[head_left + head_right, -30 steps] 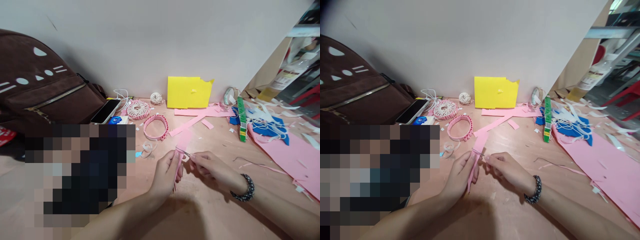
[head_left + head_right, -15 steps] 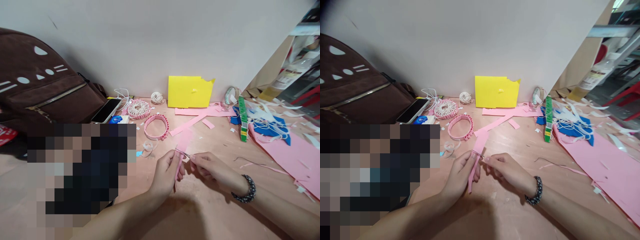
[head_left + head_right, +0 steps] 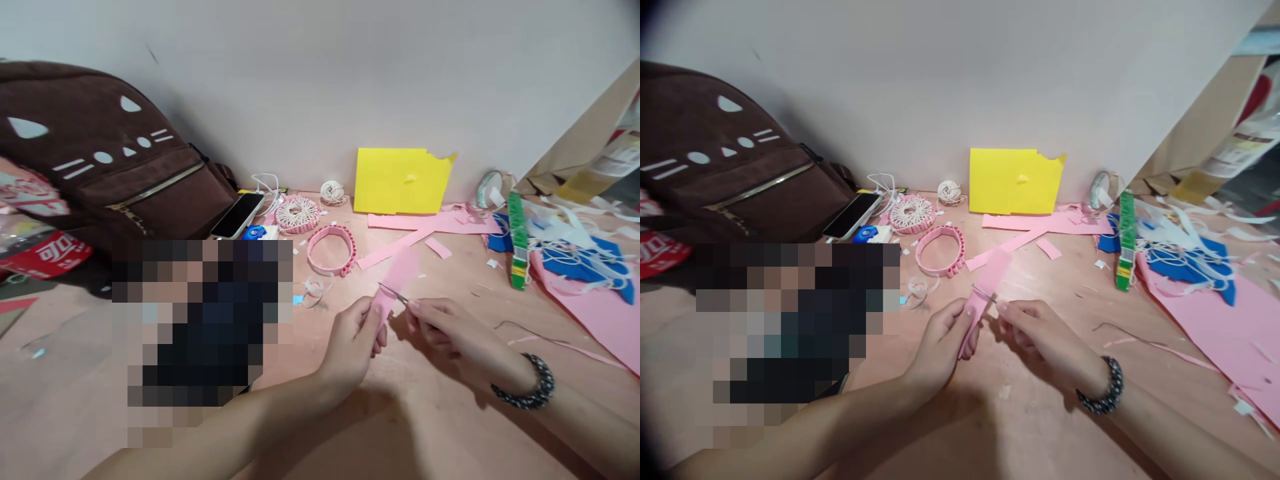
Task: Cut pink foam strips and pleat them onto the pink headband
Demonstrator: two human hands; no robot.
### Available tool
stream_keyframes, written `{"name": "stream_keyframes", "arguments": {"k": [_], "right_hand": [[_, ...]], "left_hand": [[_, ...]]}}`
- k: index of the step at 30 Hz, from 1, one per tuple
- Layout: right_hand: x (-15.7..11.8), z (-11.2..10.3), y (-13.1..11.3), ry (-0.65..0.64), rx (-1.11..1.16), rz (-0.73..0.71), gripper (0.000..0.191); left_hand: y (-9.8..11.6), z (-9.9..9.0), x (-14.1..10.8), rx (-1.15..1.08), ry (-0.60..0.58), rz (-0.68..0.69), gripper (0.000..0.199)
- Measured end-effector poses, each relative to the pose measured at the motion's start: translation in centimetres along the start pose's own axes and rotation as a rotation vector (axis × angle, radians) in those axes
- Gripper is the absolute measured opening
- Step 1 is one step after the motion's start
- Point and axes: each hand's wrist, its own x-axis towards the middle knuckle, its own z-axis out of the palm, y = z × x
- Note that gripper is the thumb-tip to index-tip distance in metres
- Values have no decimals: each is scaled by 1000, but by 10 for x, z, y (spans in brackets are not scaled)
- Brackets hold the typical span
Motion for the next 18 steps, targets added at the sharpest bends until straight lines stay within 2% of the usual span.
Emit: {"name": "stream_keyframes", "arguments": {"k": [14,18], "right_hand": [[2,-2,6,-20,-15,38,51],[1,-2,8,20,20,62,50]], "left_hand": [[-1,-1,-2,56,-5,12,36],[0,-1,-2,60,-8,13,35]]}}
